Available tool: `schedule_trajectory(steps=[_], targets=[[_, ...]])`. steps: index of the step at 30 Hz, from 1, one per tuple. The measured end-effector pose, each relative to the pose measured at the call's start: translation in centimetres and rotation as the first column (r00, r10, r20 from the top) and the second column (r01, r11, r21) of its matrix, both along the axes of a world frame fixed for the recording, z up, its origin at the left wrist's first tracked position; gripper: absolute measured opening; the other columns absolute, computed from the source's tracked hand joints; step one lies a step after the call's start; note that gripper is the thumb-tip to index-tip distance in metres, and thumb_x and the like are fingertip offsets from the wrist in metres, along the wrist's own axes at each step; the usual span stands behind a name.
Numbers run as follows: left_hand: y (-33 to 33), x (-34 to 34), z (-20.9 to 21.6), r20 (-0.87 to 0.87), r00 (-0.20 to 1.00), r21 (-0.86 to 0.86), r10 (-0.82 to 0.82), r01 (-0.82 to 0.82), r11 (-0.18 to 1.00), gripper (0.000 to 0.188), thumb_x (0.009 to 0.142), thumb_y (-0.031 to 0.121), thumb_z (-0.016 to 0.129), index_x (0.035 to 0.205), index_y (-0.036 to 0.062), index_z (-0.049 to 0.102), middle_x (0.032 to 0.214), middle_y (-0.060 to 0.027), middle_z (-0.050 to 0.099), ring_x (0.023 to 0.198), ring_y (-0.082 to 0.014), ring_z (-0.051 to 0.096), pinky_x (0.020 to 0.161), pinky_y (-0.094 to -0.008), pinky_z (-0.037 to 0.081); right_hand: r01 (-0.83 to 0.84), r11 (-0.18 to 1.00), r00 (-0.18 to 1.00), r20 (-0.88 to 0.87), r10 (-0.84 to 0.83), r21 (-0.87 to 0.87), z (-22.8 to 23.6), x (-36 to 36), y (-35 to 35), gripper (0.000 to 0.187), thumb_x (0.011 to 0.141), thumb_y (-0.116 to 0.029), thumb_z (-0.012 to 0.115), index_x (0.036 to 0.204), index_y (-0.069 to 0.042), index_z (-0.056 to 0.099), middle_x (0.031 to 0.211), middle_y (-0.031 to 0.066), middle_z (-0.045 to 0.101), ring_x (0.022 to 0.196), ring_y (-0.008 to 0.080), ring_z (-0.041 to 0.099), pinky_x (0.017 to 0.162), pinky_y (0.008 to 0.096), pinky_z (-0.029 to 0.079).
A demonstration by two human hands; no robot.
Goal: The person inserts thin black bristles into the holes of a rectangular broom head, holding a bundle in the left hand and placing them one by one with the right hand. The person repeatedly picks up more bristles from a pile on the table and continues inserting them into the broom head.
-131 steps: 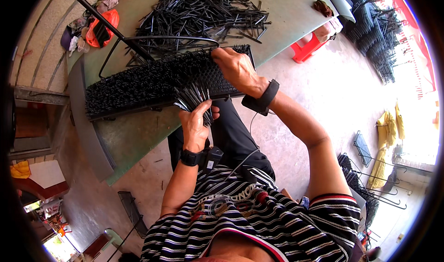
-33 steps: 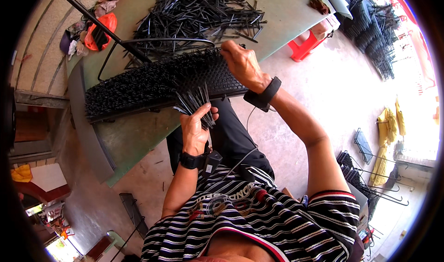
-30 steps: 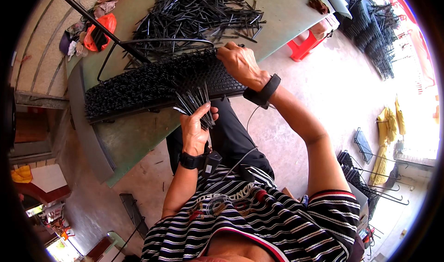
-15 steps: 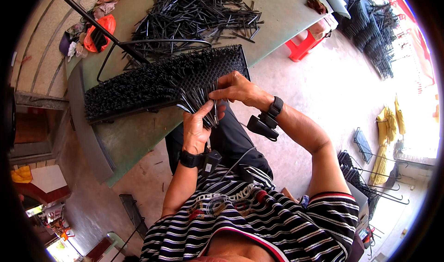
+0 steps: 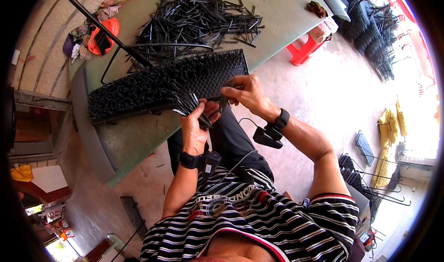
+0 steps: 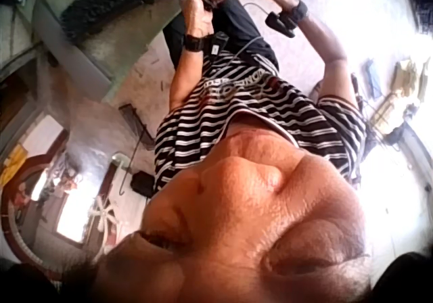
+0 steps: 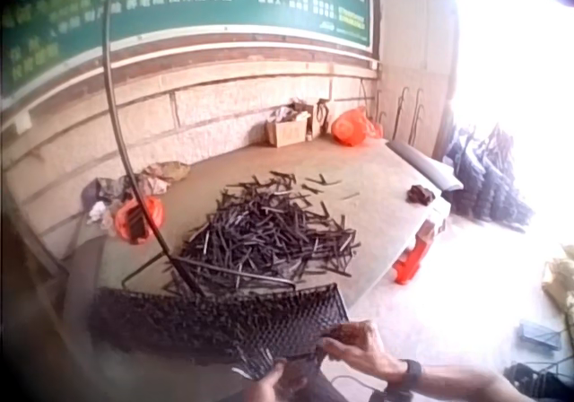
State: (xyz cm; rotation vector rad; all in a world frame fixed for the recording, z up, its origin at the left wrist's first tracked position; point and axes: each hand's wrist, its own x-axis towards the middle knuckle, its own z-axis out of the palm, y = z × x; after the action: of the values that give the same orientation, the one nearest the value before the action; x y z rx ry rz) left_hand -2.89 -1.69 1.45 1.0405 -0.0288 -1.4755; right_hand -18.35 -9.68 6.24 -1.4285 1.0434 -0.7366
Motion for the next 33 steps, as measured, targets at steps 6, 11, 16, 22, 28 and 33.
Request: schedule_trajectory(steps=[6,11,16,22,28,33], targets=[[0.0,0.9,2.3,-0.172,0.952,-0.087,-0.253,0.241,0.967,0.018,0.084,0.012,0.065,0.097,0.0003,0.061,0.083,-0.0110,0.066,0.072,-0.0242,0.067,0.058,-0.0357,0.056,-0.248,0.152,0.969,-0.246,0.032,-0.957,-0.5,-0.3,1.0,0.032,0.061,-0.002,0.066,0.093,0.000,0.065,0.085,0.0079,0.056,0.072,0.0211,0.061,0.059,0.0310,0.052],[-1.1,0.5,-0.8,-0.350,0.923,-0.148,-0.157,0.111,0.983,0.019,0.081,0.000,0.065,0.099,0.0001,0.061,0.094,-0.0108,0.064,0.081,-0.0211,0.064,0.070,-0.0330,0.055,-0.432,0.020,0.897,-0.427,0.117,-0.902,-1.1,0.0,1.7,0.047,0.064,-0.030,0.072,0.097,0.002,0.061,0.100,0.0142,0.056,0.090,0.0282,0.058,0.079,0.0391,0.050],[-1.0,0.3,1.6,-0.152,0.985,-0.104,-0.077,0.062,0.993,0.020,0.078,-0.002,0.066,0.097,0.0000,0.060,0.085,-0.0111,0.065,0.068,-0.0224,0.066,0.059,-0.0323,0.055,-0.275,0.485,0.961,-0.216,0.174,-0.830,-1.1,-0.8,2.3,0.040,0.068,-0.023,0.077,0.098,-0.001,0.062,0.101,0.0131,0.059,0.091,0.0281,0.060,0.075,0.0383,0.050],[-0.9,-0.6,1.2,-0.007,0.985,-0.127,-0.175,0.172,0.977,0.021,0.079,0.003,0.068,0.098,0.0046,0.060,0.084,-0.0100,0.067,0.063,-0.0214,0.065,0.052,-0.0311,0.053,-0.034,0.994,0.999,-0.019,0.036,0.109,0.7,0.4,-0.5,0.026,0.089,-0.022,0.060,0.088,0.004,0.063,0.070,0.0033,0.061,0.058,0.0076,0.056,0.052,0.0223,0.047],[-0.8,-1.6,2.0,0.053,0.989,-0.092,-0.140,0.144,0.985,0.020,0.078,0.003,0.068,0.095,-0.0024,0.060,0.083,-0.0121,0.066,0.063,-0.0219,0.066,0.050,-0.0287,0.053,0.008,0.992,1.000,0.004,-0.008,0.125,0.3,0.4,-0.9,0.020,0.086,-0.018,0.065,0.083,0.002,0.062,0.062,0.0011,0.059,0.050,0.0054,0.052,0.044,0.0195,0.042],[-0.7,-1.9,1.3,0.193,0.973,-0.102,-0.129,0.151,0.983,0.020,0.079,0.005,0.067,0.098,0.0005,0.060,0.084,-0.0096,0.066,0.065,-0.0192,0.066,0.052,-0.0297,0.054,0.063,0.991,0.998,-0.013,-0.061,0.122,-0.3,0.4,-0.7,0.018,0.084,-0.014,0.066,0.081,0.003,0.061,0.063,0.0026,0.059,0.049,0.0070,0.056,0.042,0.0194,0.044]])
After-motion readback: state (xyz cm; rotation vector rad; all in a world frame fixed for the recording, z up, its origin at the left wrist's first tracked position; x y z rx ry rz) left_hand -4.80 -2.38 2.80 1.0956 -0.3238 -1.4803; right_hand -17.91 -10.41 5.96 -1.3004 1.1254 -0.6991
